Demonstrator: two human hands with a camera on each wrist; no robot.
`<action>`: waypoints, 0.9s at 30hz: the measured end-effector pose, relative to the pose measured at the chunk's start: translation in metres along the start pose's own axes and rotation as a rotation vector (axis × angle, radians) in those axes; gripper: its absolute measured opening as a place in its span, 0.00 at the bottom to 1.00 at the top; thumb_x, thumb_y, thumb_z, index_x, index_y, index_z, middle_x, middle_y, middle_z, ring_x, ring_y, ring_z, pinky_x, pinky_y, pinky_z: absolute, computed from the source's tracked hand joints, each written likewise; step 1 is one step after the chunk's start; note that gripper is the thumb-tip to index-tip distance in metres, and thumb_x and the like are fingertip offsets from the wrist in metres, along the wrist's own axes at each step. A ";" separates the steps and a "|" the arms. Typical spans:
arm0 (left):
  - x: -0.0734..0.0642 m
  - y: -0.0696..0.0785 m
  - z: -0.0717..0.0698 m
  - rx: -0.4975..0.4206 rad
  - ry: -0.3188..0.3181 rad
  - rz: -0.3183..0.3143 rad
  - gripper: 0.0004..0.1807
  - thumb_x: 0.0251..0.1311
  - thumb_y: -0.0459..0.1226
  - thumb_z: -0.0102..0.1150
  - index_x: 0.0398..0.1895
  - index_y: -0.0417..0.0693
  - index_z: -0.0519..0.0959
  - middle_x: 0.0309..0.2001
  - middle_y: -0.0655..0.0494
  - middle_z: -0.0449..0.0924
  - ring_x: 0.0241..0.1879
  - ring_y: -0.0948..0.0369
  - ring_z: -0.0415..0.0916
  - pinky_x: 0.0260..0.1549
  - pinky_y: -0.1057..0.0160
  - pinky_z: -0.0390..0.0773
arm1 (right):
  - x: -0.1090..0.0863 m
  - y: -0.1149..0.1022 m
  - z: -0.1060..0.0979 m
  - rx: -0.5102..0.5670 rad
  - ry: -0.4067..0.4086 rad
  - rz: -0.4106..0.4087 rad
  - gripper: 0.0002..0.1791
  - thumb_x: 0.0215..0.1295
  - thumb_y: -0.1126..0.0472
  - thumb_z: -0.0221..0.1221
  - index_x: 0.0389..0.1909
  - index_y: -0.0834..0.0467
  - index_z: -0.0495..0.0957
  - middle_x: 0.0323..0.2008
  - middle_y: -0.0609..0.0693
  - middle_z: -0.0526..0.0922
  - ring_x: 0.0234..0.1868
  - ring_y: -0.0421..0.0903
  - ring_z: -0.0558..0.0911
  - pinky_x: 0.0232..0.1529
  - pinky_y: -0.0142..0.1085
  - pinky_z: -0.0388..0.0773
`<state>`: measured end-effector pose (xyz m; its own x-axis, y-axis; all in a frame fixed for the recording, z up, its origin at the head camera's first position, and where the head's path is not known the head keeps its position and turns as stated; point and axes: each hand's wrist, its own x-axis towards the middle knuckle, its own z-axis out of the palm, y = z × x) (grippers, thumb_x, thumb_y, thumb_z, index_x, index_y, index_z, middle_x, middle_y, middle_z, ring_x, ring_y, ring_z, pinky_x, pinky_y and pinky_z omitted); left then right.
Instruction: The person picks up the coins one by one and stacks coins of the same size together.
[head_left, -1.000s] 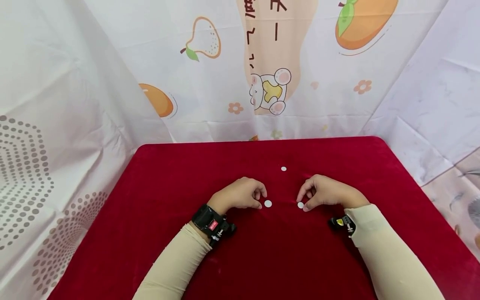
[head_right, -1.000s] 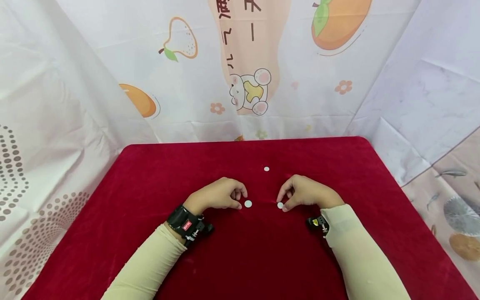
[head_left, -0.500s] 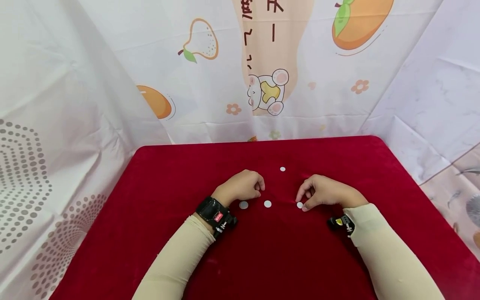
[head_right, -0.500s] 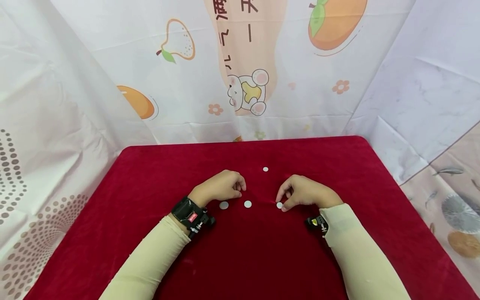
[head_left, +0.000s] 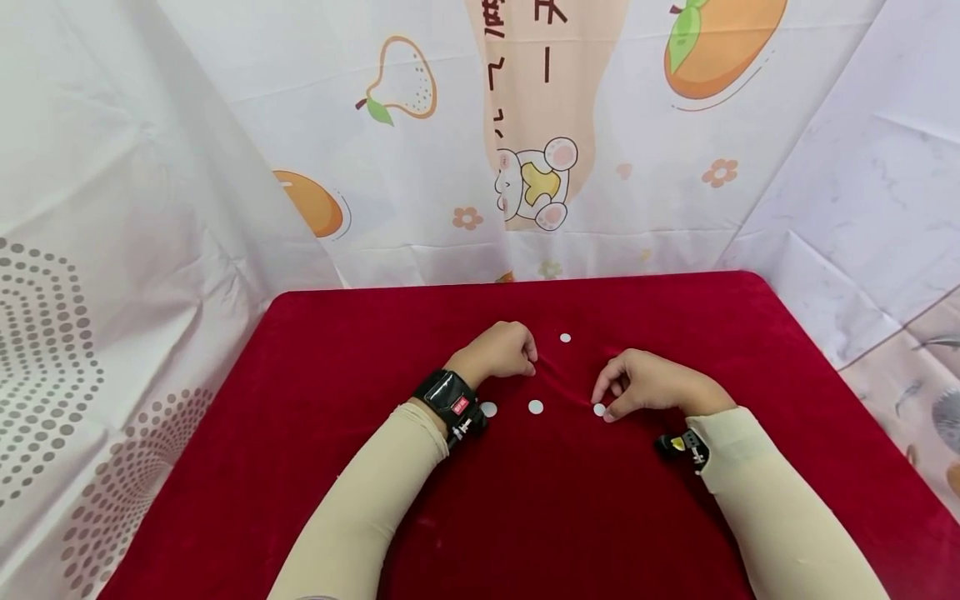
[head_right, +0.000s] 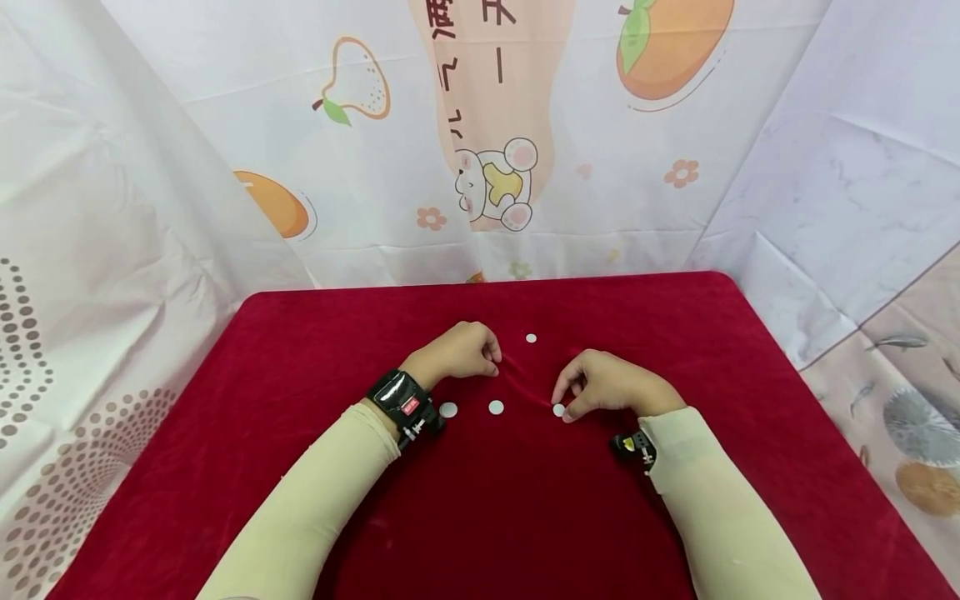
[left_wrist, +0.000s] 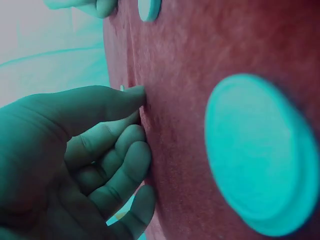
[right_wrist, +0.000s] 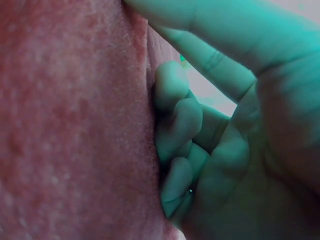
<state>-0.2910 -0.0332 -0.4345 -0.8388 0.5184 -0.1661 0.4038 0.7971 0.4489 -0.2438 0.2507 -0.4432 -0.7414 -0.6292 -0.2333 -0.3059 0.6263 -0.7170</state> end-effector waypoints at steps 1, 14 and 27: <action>0.002 0.000 -0.001 -0.004 0.000 0.000 0.06 0.56 0.39 0.76 0.30 0.55 0.85 0.30 0.63 0.83 0.32 0.63 0.78 0.35 0.65 0.78 | 0.000 0.000 0.000 0.000 0.000 -0.001 0.10 0.51 0.57 0.79 0.34 0.44 0.90 0.24 0.47 0.78 0.27 0.43 0.75 0.25 0.32 0.72; 0.025 0.007 -0.001 -0.065 -0.004 -0.019 0.06 0.56 0.40 0.77 0.27 0.57 0.86 0.31 0.64 0.84 0.35 0.62 0.77 0.34 0.65 0.77 | 0.001 0.000 -0.001 -0.001 -0.002 -0.009 0.10 0.51 0.57 0.79 0.34 0.44 0.90 0.24 0.47 0.78 0.27 0.43 0.76 0.25 0.31 0.72; 0.041 0.026 0.002 -0.034 0.018 -0.103 0.10 0.57 0.42 0.76 0.22 0.55 0.85 0.25 0.62 0.83 0.31 0.62 0.77 0.30 0.66 0.75 | 0.001 0.001 -0.001 0.002 0.003 -0.017 0.10 0.51 0.58 0.79 0.34 0.45 0.90 0.23 0.47 0.78 0.26 0.42 0.75 0.25 0.31 0.72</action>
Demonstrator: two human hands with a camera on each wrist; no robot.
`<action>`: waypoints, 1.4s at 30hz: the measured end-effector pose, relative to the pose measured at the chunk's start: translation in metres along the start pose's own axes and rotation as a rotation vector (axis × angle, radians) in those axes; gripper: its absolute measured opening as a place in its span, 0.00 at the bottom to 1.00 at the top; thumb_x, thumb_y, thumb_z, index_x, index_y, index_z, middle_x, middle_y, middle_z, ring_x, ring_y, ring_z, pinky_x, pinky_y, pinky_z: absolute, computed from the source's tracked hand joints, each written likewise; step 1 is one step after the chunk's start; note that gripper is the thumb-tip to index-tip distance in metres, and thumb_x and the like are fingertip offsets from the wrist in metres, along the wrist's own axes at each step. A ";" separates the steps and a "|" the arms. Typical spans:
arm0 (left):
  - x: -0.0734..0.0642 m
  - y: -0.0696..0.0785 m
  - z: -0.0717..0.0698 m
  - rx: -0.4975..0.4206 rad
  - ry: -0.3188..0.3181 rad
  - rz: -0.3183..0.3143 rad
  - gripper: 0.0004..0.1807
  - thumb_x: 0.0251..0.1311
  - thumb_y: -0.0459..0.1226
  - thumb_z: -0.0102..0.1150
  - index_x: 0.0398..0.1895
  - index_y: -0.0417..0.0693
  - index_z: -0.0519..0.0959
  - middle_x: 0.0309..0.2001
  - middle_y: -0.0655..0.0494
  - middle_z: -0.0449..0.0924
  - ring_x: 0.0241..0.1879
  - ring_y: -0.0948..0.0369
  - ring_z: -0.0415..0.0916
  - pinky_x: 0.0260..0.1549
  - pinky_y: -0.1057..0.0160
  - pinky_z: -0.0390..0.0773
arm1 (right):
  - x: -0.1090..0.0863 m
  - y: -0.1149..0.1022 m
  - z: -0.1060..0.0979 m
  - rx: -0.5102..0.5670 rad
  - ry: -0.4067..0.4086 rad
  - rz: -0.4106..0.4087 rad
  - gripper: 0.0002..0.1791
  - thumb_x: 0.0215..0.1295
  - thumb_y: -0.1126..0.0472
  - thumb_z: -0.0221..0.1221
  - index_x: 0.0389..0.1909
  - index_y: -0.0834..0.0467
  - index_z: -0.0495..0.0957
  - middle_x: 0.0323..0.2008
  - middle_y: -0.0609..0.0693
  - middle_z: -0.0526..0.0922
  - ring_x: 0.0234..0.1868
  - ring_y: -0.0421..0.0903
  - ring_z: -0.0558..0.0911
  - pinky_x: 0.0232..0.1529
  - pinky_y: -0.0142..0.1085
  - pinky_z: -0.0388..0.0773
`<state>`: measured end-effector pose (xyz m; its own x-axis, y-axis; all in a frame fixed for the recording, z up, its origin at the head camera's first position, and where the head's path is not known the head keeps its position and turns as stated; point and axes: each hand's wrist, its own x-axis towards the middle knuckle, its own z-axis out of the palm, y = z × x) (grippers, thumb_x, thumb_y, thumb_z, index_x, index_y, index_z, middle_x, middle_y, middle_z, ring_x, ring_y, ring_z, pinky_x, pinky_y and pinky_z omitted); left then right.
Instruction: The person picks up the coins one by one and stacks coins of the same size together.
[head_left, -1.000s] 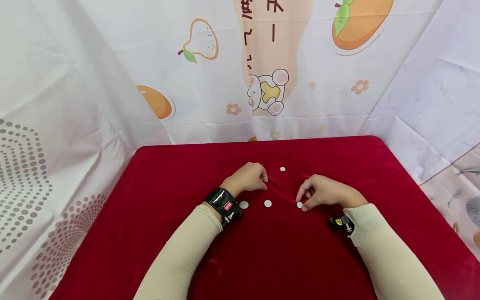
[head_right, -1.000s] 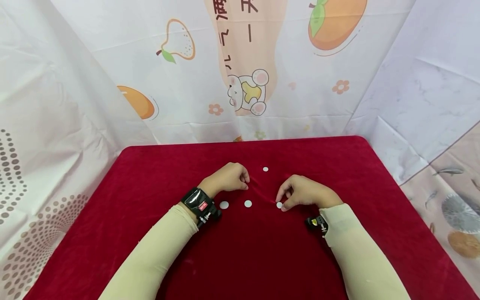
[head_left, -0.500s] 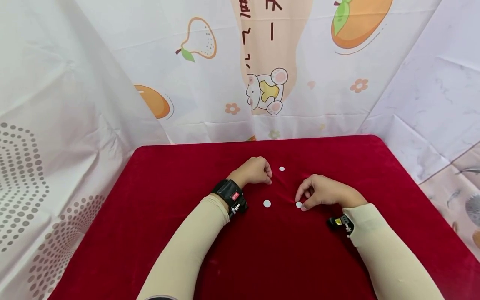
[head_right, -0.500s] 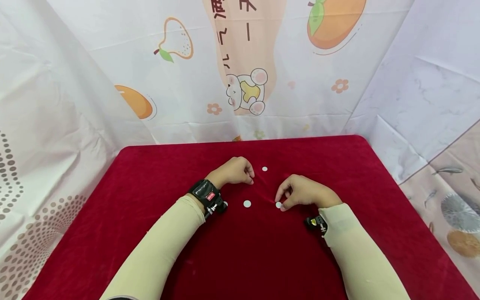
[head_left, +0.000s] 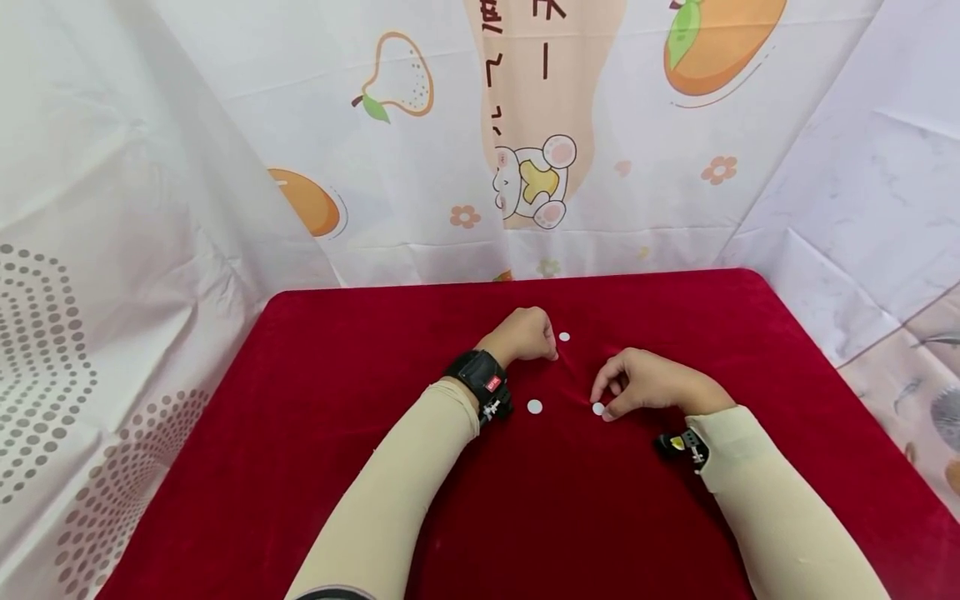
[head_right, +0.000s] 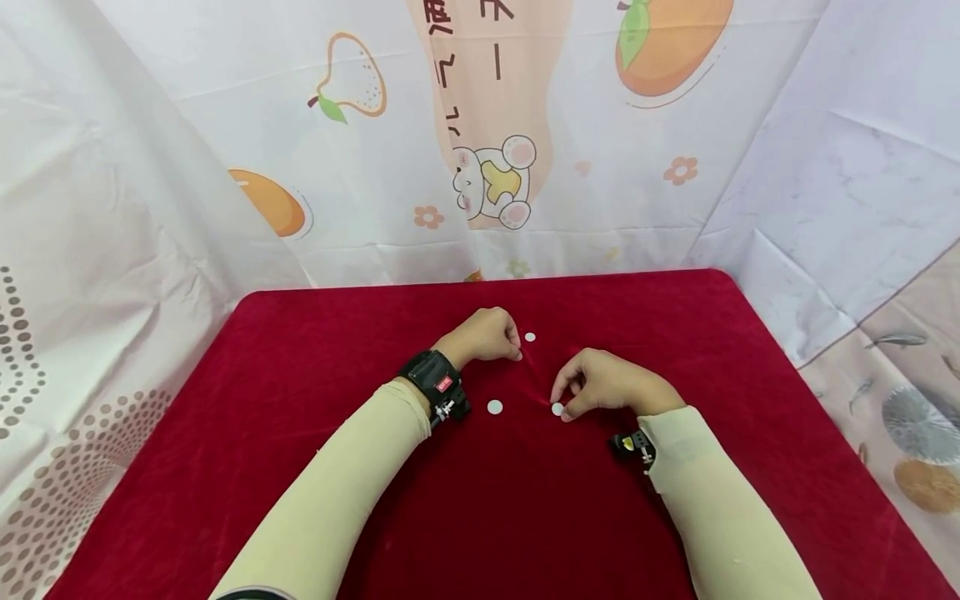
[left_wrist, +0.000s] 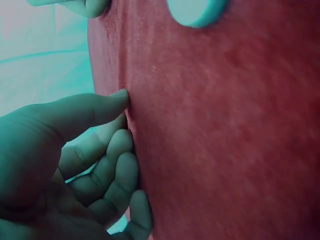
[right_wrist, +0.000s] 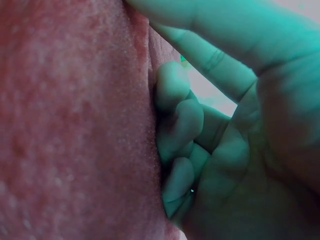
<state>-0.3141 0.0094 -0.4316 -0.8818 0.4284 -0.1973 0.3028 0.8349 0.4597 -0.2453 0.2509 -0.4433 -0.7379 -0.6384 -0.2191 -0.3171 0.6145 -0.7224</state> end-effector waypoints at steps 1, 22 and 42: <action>0.001 0.001 0.000 -0.001 0.003 -0.012 0.11 0.58 0.43 0.75 0.21 0.54 0.84 0.24 0.61 0.82 0.31 0.61 0.77 0.29 0.66 0.75 | 0.000 0.000 0.000 -0.001 0.001 -0.001 0.10 0.51 0.58 0.79 0.34 0.45 0.90 0.23 0.47 0.78 0.26 0.42 0.75 0.25 0.31 0.72; 0.011 0.013 0.001 -0.140 0.029 -0.177 0.13 0.61 0.44 0.74 0.31 0.51 0.78 0.30 0.57 0.79 0.33 0.60 0.74 0.30 0.65 0.73 | -0.003 0.000 -0.001 0.032 0.005 -0.003 0.12 0.49 0.58 0.80 0.35 0.48 0.90 0.23 0.48 0.77 0.25 0.41 0.74 0.24 0.30 0.70; 0.010 0.009 0.001 -0.129 -0.023 -0.110 0.16 0.62 0.43 0.73 0.53 0.59 0.83 0.51 0.56 0.82 0.42 0.58 0.75 0.39 0.61 0.76 | 0.001 0.003 0.000 0.022 -0.005 -0.011 0.11 0.51 0.56 0.79 0.35 0.45 0.90 0.23 0.48 0.79 0.25 0.42 0.75 0.24 0.31 0.72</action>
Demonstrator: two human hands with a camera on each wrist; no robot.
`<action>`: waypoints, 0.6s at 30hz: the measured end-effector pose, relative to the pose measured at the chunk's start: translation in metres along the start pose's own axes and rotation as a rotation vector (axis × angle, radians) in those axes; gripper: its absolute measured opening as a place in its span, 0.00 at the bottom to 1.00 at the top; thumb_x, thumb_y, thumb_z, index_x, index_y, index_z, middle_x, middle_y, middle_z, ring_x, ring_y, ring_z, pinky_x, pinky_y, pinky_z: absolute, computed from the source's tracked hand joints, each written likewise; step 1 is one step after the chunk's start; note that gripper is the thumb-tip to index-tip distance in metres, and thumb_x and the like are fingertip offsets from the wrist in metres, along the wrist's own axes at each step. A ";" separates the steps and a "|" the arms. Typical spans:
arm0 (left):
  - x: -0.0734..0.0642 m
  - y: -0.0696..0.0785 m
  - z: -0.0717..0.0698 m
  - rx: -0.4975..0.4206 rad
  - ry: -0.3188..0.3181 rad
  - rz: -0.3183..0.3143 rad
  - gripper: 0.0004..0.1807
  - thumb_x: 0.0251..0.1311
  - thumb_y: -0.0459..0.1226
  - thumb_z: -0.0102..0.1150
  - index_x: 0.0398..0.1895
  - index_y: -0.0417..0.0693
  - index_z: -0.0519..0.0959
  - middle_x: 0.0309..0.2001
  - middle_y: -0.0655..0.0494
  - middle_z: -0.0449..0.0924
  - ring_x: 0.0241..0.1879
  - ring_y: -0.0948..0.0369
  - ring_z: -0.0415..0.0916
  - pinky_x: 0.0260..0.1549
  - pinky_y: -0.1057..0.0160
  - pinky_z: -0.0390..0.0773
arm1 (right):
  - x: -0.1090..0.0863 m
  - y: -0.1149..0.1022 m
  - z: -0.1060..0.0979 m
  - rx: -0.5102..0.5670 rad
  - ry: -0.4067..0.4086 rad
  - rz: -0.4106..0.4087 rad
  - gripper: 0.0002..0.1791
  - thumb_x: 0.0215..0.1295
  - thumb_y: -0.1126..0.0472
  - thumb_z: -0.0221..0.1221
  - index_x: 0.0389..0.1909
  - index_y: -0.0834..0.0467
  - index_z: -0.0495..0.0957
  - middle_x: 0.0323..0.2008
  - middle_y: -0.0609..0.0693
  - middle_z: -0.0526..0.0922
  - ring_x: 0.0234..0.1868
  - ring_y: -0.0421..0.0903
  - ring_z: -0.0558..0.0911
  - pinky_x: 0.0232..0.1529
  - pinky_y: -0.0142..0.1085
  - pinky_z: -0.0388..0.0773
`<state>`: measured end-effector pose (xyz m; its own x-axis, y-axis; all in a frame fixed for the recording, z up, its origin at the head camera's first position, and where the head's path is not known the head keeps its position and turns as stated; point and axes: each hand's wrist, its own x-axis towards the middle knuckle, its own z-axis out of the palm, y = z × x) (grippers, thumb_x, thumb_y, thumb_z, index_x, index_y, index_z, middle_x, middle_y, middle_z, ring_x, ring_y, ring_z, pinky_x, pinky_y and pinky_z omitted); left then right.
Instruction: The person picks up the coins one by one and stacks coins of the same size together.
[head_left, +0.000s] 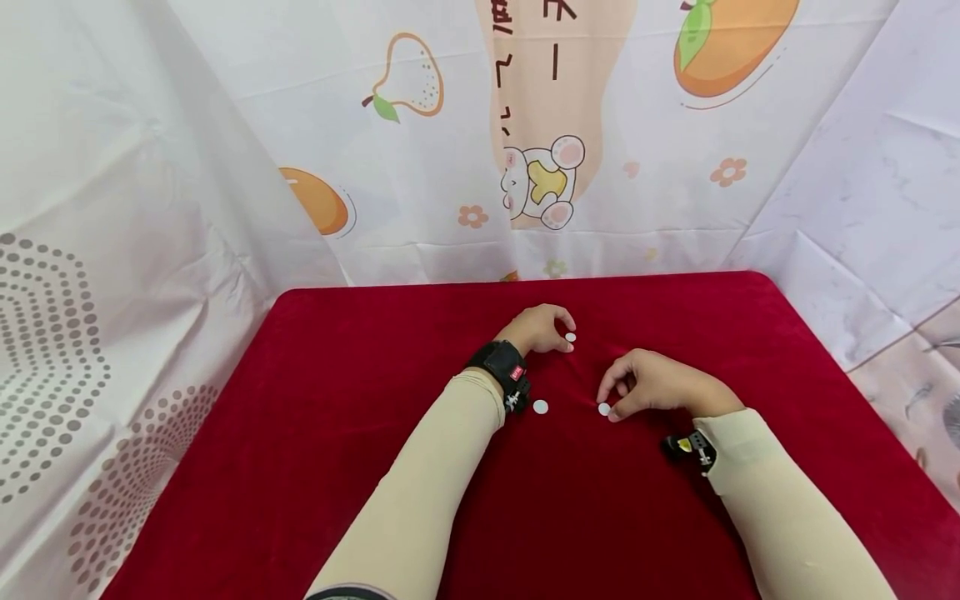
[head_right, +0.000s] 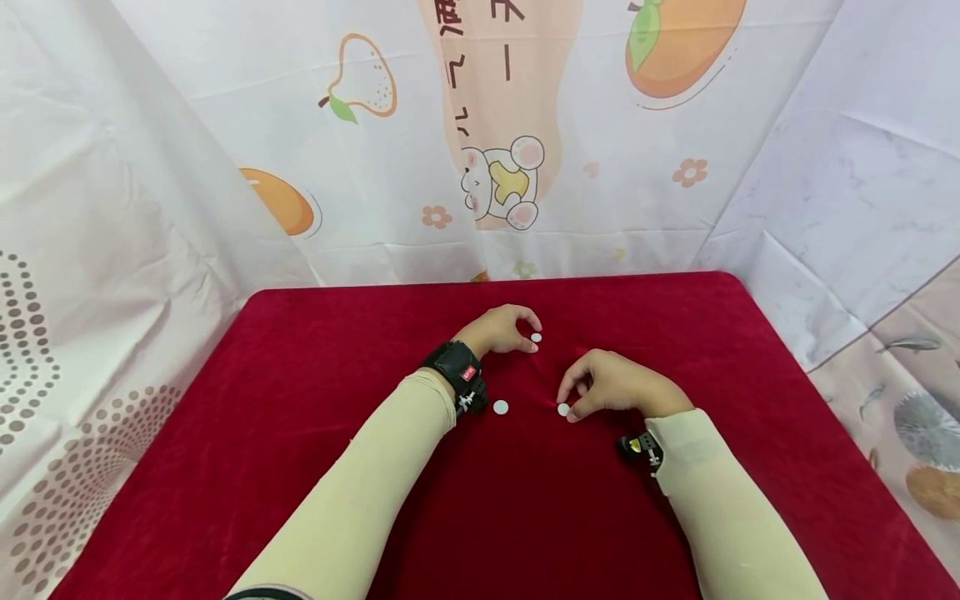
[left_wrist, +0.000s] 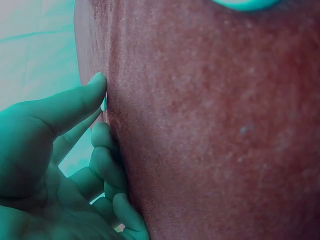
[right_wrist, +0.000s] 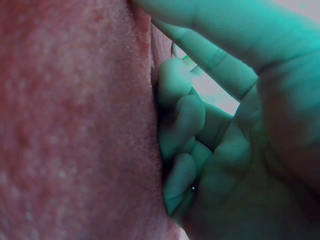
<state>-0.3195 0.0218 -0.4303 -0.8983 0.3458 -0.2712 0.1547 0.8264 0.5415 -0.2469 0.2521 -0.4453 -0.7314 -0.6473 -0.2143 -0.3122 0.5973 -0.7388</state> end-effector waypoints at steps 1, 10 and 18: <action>0.000 0.000 0.000 0.001 0.001 0.002 0.16 0.62 0.43 0.73 0.52 0.59 0.83 0.51 0.56 0.82 0.42 0.58 0.74 0.39 0.61 0.76 | 0.000 0.000 0.000 -0.001 0.000 0.003 0.11 0.51 0.56 0.79 0.35 0.44 0.90 0.23 0.47 0.79 0.26 0.42 0.75 0.24 0.31 0.72; 0.004 -0.002 0.003 0.007 -0.015 0.010 0.13 0.63 0.41 0.72 0.50 0.60 0.83 0.51 0.58 0.81 0.43 0.58 0.74 0.39 0.62 0.76 | 0.000 0.000 0.000 -0.009 -0.005 0.006 0.11 0.51 0.56 0.79 0.36 0.43 0.90 0.24 0.47 0.79 0.26 0.42 0.75 0.24 0.31 0.73; -0.003 0.003 0.000 -0.021 -0.006 0.001 0.12 0.63 0.39 0.72 0.48 0.57 0.84 0.45 0.58 0.81 0.39 0.59 0.74 0.36 0.63 0.75 | -0.001 0.000 0.000 -0.024 0.000 0.010 0.12 0.50 0.55 0.80 0.36 0.43 0.90 0.24 0.47 0.79 0.28 0.43 0.76 0.27 0.32 0.74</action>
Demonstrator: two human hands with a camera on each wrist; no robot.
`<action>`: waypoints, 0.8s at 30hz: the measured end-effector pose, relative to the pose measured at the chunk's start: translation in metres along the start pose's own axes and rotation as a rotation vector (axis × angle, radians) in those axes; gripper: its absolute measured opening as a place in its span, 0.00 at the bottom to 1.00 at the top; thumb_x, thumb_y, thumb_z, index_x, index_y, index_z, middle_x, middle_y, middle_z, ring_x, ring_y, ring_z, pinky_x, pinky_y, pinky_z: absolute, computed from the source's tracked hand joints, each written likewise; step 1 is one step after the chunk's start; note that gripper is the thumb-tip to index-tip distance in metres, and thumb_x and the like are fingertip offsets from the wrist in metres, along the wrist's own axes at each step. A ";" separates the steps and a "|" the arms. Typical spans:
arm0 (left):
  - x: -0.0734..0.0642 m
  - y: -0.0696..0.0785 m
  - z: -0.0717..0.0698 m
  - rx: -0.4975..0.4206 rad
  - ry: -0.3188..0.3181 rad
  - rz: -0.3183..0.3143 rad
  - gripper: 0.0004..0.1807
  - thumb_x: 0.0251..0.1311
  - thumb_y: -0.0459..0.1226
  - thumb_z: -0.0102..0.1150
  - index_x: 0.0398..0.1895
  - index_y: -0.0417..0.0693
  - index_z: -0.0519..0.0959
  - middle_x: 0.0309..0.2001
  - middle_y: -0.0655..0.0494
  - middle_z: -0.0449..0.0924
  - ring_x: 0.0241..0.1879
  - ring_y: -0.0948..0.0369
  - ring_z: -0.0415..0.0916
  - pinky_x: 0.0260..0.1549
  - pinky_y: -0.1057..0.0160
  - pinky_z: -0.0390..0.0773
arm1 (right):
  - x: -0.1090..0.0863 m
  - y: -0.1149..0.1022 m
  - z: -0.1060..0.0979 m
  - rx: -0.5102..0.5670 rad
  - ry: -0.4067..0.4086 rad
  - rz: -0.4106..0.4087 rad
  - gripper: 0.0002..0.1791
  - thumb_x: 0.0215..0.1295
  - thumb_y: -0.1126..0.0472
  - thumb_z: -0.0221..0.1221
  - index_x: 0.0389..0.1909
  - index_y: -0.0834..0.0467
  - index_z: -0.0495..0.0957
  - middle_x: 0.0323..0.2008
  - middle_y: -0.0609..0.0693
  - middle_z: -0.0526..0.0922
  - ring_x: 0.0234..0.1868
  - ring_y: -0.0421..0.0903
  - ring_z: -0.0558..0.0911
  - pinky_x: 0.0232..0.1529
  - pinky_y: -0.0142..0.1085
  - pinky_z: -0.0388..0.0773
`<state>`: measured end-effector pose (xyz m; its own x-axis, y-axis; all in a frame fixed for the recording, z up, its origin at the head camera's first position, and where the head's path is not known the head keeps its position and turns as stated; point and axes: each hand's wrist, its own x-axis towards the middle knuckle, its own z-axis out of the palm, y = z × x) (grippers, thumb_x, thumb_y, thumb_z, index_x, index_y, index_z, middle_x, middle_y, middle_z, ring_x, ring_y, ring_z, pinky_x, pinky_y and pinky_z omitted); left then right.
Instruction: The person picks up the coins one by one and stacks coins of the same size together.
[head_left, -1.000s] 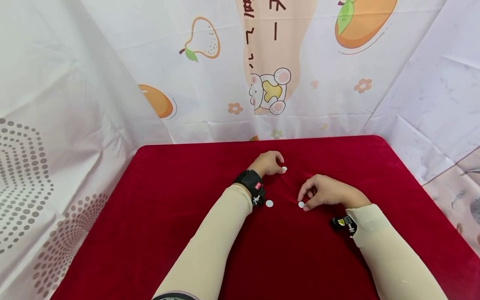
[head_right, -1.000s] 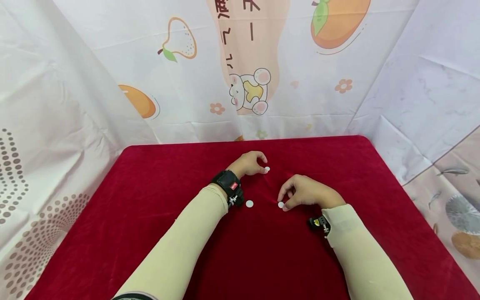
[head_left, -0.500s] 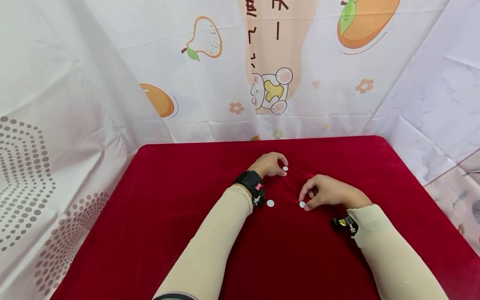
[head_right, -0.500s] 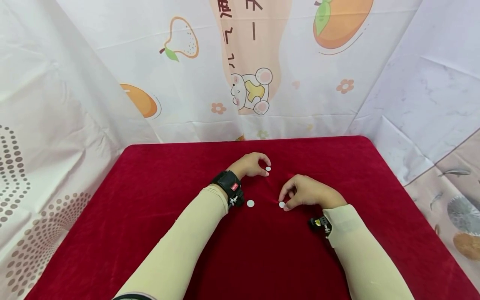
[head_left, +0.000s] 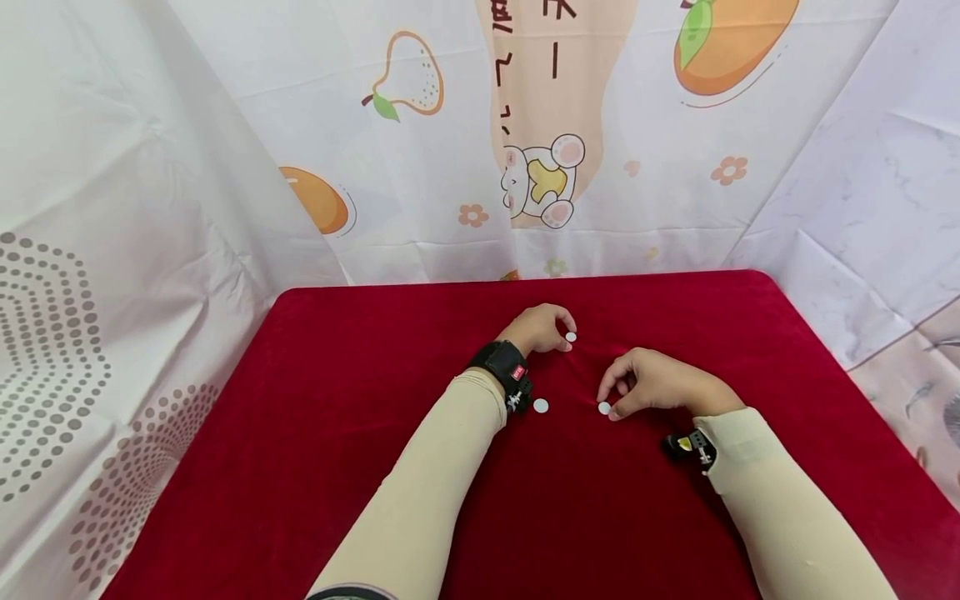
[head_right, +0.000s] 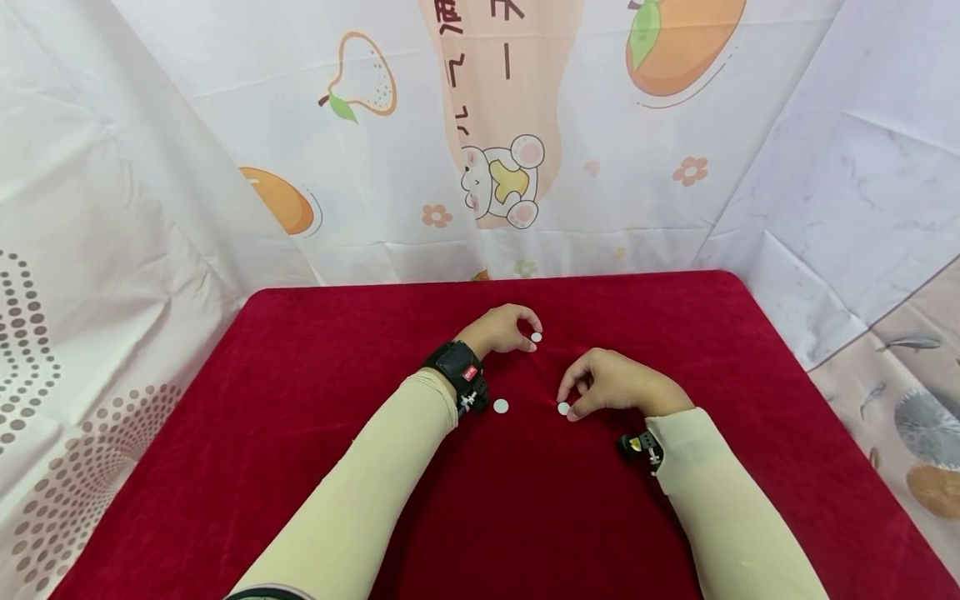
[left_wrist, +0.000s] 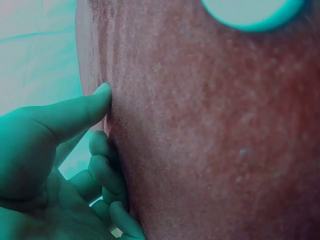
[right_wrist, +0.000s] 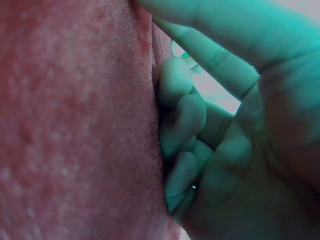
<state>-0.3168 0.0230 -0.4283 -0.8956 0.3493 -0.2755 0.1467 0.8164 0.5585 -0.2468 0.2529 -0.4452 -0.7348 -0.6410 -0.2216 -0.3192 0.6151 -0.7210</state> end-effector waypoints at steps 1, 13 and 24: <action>0.000 0.000 0.000 0.004 0.003 -0.002 0.11 0.63 0.39 0.72 0.48 0.57 0.84 0.44 0.59 0.81 0.39 0.59 0.74 0.36 0.63 0.75 | 0.000 0.000 0.000 -0.001 0.000 0.003 0.12 0.50 0.54 0.80 0.36 0.43 0.90 0.24 0.47 0.79 0.28 0.43 0.76 0.27 0.31 0.74; 0.002 0.000 0.005 0.019 0.056 -0.007 0.08 0.62 0.42 0.73 0.41 0.60 0.84 0.40 0.62 0.82 0.38 0.59 0.75 0.37 0.62 0.76 | -0.001 0.001 0.000 0.015 0.007 -0.013 0.12 0.50 0.56 0.80 0.36 0.47 0.90 0.23 0.48 0.78 0.25 0.42 0.75 0.25 0.31 0.71; 0.003 -0.002 0.009 0.051 0.091 -0.025 0.06 0.63 0.45 0.72 0.39 0.63 0.83 0.36 0.64 0.81 0.37 0.60 0.75 0.38 0.61 0.76 | -0.001 0.001 0.000 0.015 0.009 -0.024 0.12 0.51 0.56 0.79 0.37 0.47 0.90 0.22 0.47 0.79 0.25 0.42 0.75 0.24 0.32 0.72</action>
<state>-0.3159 0.0268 -0.4376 -0.9333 0.2874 -0.2154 0.1430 0.8475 0.5112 -0.2466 0.2542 -0.4456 -0.7321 -0.6518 -0.1981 -0.3283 0.5924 -0.7357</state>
